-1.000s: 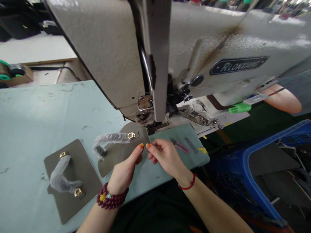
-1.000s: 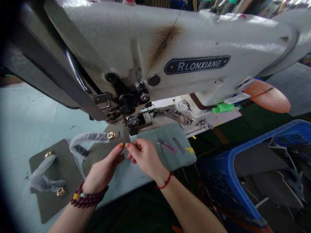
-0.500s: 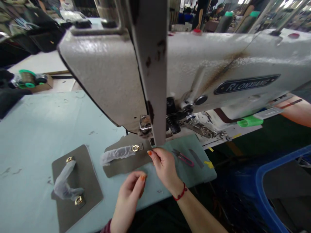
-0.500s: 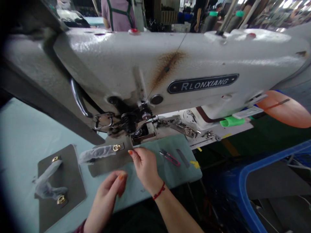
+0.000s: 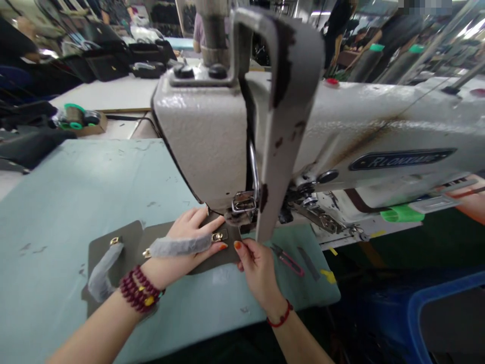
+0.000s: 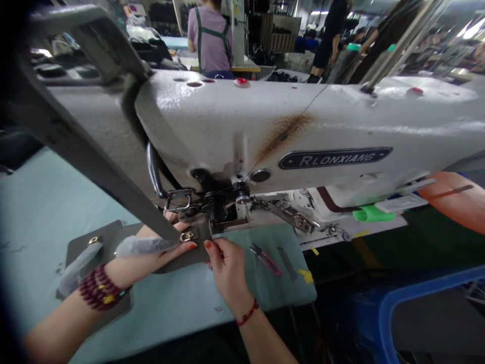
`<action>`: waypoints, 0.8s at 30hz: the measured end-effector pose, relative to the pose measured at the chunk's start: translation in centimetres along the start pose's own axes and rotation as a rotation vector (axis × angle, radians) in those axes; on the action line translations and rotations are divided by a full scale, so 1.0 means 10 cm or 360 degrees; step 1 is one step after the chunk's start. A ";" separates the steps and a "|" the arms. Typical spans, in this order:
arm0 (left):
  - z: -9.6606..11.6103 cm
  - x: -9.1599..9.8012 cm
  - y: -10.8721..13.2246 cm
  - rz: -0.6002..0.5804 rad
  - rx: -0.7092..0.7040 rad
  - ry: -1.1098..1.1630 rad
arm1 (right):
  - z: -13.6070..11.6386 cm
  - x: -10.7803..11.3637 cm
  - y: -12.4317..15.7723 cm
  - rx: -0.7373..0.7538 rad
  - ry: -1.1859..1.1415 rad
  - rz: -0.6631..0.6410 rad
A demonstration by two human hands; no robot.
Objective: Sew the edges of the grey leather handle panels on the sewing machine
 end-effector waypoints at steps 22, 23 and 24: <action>0.09 0.31 -0.05 -0.0248 0.0112 0.0076 | -0.12 -0.03 0.01 -0.0273 -0.0335 0.0052; 0.08 0.31 -0.06 -0.0247 0.0110 0.0067 | -0.13 -0.02 0.00 -0.0274 -0.0340 0.0062; 0.07 0.30 -0.06 -0.0255 0.0104 0.0058 | -0.14 -0.02 -0.02 -0.0277 -0.0342 0.0068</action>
Point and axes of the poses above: each hand's wrist, its own y-axis away from the middle knuckle, its own x-axis out of the back of the hand, z = x × y, the point moved 1 cm from there along -y, towards the middle knuckle, and after that the axes turned 9 degrees about x, right-handed, at the moved point
